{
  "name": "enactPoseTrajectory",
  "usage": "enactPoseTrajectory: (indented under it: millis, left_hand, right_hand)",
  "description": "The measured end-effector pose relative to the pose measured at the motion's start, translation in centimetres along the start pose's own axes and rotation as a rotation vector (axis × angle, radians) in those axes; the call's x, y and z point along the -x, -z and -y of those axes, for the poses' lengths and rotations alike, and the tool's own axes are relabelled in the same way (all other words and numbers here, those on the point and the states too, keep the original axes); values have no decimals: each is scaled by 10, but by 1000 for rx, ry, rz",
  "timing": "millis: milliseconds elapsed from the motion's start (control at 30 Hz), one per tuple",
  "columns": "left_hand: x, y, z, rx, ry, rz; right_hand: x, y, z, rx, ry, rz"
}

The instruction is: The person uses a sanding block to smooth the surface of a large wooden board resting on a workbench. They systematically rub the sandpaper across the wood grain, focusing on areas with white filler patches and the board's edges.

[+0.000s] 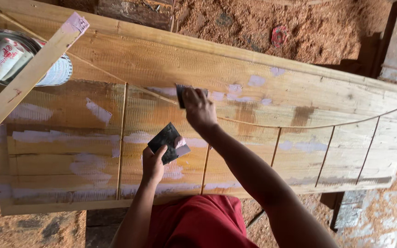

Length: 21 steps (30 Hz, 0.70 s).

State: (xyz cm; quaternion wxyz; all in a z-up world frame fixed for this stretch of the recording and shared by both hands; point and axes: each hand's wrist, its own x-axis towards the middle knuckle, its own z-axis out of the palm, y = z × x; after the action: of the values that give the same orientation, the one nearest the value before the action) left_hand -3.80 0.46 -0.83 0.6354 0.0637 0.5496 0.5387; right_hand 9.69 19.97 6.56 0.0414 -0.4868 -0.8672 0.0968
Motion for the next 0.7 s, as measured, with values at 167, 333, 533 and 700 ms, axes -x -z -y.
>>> enactPoseTrajectory:
  millis: [167,333,533,700]
  left_hand:
    - [4,2,-7,21,38,-21]
    - [-5,-2,2,28,-22,25]
    - [-14,-12,-2,101,57,16]
    - [-25,-29,-9,62,-56,86]
  right_hand:
    - [1,16,-18,50,170,16]
    - [4,4,-35,26,-36,8]
    - [12,5,-48,-84,16,-5]
    - [42,26,-54,-93,-52,-174]
